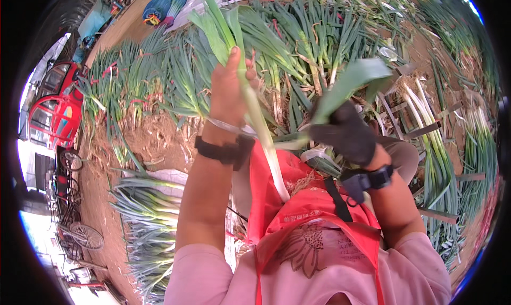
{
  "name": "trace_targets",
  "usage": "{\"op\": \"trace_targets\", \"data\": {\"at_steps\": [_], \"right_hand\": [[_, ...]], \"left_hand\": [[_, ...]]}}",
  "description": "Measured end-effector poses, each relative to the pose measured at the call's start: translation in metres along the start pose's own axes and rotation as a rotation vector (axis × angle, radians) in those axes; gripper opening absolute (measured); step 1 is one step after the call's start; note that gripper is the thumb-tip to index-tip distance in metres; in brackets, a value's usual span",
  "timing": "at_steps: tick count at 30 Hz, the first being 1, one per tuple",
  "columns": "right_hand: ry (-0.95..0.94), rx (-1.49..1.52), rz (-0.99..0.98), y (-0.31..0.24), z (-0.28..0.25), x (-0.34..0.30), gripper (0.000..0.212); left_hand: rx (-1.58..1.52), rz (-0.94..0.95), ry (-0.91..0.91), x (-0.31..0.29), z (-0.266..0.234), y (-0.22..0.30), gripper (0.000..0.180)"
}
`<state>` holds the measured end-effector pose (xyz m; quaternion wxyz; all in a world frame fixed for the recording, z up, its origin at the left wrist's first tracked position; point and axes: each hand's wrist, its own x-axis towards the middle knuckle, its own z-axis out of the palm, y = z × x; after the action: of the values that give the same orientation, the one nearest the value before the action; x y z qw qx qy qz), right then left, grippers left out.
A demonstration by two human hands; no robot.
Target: The person cleans leeks by peeling away the outer layers and pulling off the roots before placing them onto a metal rack.
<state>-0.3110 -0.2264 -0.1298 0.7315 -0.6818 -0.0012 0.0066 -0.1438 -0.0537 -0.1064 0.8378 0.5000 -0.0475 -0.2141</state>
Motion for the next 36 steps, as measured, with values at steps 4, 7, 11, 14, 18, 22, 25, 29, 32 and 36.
{"op": "trace_targets", "data": {"at_steps": [4, 7, 11, 14, 18, 22, 25, 29, 32, 36], "right_hand": [[0.395, 0.415, -0.083, 0.048, -0.069, -0.060, 0.011], [0.540, -0.094, 0.187, 0.101, -0.122, -0.088, 0.019], [0.460, -1.225, -0.097, 0.154, -0.196, -0.102, 0.009], [0.149, -1.276, 0.036, 0.162, -0.214, -0.096, 0.009], [-0.261, -1.270, -0.228, 0.106, -0.092, -0.025, 0.018], [-0.236, -0.241, -0.100, 0.024, 0.024, 0.013, 0.039], [-0.298, -0.340, -0.076, 0.009, 0.054, 0.013, 0.035], [-0.167, -0.361, -0.057, 0.017, 0.055, -0.005, 0.026], [-0.032, -0.427, 0.003, 0.004, 0.053, -0.016, 0.028], [-0.002, -0.450, -0.018, -0.003, 0.054, -0.025, 0.027]], "left_hand": [[-0.155, 0.055, -0.044, 0.022, -0.050, 0.023, 0.025], [-0.291, 0.079, -0.069, 0.041, -0.088, 0.051, 0.029], [-0.294, 0.221, -0.031, 0.034, -0.121, 0.108, 0.031], [-0.385, 0.210, -0.181, 0.026, -0.123, 0.127, 0.033], [-0.503, 0.143, -0.363, 0.005, -0.059, 0.088, 0.038], [-0.480, 0.173, -0.373, -0.019, -0.019, 0.056, 0.040], [-0.322, 0.139, -0.270, -0.035, 0.014, 0.030, 0.047], [0.091, 0.117, -0.238, -0.064, 0.008, 0.007, 0.048], [0.255, 0.055, -0.248, -0.074, 0.003, 0.010, 0.042], [0.228, -0.011, -0.285, -0.074, 0.007, 0.015, 0.035]]}}
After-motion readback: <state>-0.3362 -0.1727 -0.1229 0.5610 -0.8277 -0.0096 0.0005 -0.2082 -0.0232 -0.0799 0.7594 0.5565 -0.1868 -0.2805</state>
